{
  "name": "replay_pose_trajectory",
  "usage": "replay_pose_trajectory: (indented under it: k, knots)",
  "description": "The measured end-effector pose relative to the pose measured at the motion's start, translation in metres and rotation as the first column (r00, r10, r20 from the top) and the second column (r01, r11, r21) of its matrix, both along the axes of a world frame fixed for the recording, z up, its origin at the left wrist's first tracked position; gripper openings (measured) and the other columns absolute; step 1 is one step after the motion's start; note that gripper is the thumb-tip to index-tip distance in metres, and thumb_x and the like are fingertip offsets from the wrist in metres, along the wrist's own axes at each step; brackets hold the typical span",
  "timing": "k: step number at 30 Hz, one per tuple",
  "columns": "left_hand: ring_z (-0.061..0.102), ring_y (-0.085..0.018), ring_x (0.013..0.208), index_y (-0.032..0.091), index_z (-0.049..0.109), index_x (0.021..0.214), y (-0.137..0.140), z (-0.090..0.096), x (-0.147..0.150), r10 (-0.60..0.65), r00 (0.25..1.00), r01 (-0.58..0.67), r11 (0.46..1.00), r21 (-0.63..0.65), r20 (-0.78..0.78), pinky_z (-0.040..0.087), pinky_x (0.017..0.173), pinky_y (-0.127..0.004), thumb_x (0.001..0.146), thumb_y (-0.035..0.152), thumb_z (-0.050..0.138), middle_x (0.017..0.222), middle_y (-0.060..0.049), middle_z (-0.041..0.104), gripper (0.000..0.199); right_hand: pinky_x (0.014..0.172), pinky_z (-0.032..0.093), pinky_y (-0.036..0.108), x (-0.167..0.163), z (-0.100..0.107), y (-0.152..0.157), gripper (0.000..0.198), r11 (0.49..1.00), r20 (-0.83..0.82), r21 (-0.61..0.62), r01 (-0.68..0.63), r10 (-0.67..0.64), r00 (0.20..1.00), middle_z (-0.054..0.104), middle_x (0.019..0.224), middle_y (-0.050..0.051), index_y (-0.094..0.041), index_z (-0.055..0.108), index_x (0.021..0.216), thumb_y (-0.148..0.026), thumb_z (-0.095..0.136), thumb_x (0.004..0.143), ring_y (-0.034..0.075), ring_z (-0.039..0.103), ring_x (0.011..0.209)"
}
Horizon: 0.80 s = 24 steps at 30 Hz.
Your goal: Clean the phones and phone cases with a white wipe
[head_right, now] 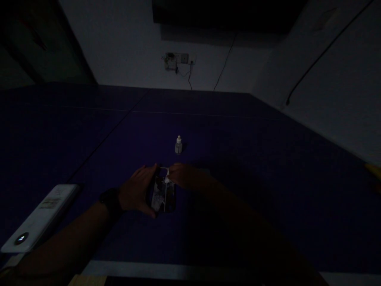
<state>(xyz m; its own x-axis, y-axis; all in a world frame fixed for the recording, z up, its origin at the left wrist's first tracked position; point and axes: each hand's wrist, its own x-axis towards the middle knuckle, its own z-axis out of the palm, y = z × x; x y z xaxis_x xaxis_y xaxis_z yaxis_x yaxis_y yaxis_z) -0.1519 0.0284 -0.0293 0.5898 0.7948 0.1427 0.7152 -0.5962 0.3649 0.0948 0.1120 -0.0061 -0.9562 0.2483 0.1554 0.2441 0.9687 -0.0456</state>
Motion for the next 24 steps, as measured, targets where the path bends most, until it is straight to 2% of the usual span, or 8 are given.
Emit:
replay_pose_trajectory:
  k: [2, 7, 12, 17, 22, 24]
  knots:
    - [0.035, -0.046, 0.144, 0.014, -0.01, 0.158, 0.0, 0.0, 0.0, -0.005, 1.0, 0.005, 1.0, 0.006, -0.01, 0.016, 0.118, -0.065, 0.051, 0.087, 0.071, 0.158, -0.029, 0.031, 0.153, 0.082, 0.046, 0.032, 0.001, 0.0, 0.0, 0.016, 1.0, -0.005, -0.004, -0.023, 0.023, 1.0, 0.069, 0.092, 0.007, -0.016, 0.072, 0.093, -0.014, 0.056, 0.097, 0.018, 0.06, 0.088]
    - [0.035, -0.045, 0.143, 0.013, -0.008, 0.159, 0.0, 0.001, 0.0, -0.009, 1.0, 0.01, 1.0, 0.014, -0.024, 0.016, 0.118, -0.065, 0.053, 0.088, 0.069, 0.158, -0.029, 0.031, 0.151, 0.082, 0.047, 0.035, -0.003, -0.006, 0.005, 0.021, 0.997, -0.068, 0.031, 0.074, -0.072, 0.995, 0.069, 0.089, 0.011, -0.013, 0.071, 0.09, -0.009, 0.052, 0.097, 0.021, 0.061, 0.088]
    - [0.037, -0.046, 0.142, 0.013, -0.006, 0.159, 0.0, 0.0, 0.0, -0.008, 1.0, 0.008, 1.0, 0.02, -0.009, 0.016, 0.118, -0.065, 0.052, 0.089, 0.068, 0.158, -0.029, 0.031, 0.151, 0.081, 0.049, 0.031, 0.0, -0.008, 0.001, 0.012, 1.0, -0.083, 0.002, 0.0, 0.0, 0.997, 0.069, 0.089, 0.007, -0.016, 0.071, 0.088, -0.013, 0.061, 0.094, 0.018, 0.062, 0.087]
    - [0.036, -0.047, 0.143, 0.011, -0.005, 0.159, 0.0, 0.0, 0.0, -0.002, 1.0, 0.002, 1.0, 0.014, -0.012, 0.016, 0.117, -0.066, 0.051, 0.089, 0.069, 0.157, -0.029, 0.032, 0.152, 0.082, 0.048, 0.036, -0.002, -0.007, 0.003, 0.017, 0.993, -0.154, 0.023, 0.112, -0.107, 0.982, 0.069, 0.095, 0.01, -0.014, 0.07, 0.09, -0.011, 0.055, 0.097, 0.021, 0.062, 0.091]
    - [0.037, -0.046, 0.142, 0.012, -0.007, 0.159, 0.0, 0.001, 0.001, -0.004, 1.0, 0.004, 1.0, 0.013, -0.028, 0.017, 0.117, -0.065, 0.051, 0.09, 0.068, 0.157, -0.03, 0.033, 0.153, 0.08, 0.048, 0.032, -0.001, -0.007, -0.004, 0.011, 0.998, -0.099, -0.013, 0.057, -0.058, 0.993, 0.068, 0.09, 0.007, -0.016, 0.07, 0.089, -0.011, 0.061, 0.093, 0.019, 0.061, 0.086]
    - [0.036, -0.046, 0.143, 0.012, -0.007, 0.159, 0.0, 0.001, 0.001, -0.006, 1.0, 0.006, 1.0, 0.011, -0.025, 0.016, 0.117, -0.065, 0.051, 0.09, 0.068, 0.157, -0.03, 0.033, 0.152, 0.08, 0.047, 0.033, -0.002, -0.006, -0.006, 0.013, 0.996, -0.076, -0.028, 0.081, -0.083, 0.994, 0.068, 0.089, 0.008, -0.015, 0.07, 0.09, -0.01, 0.058, 0.094, 0.02, 0.061, 0.087]
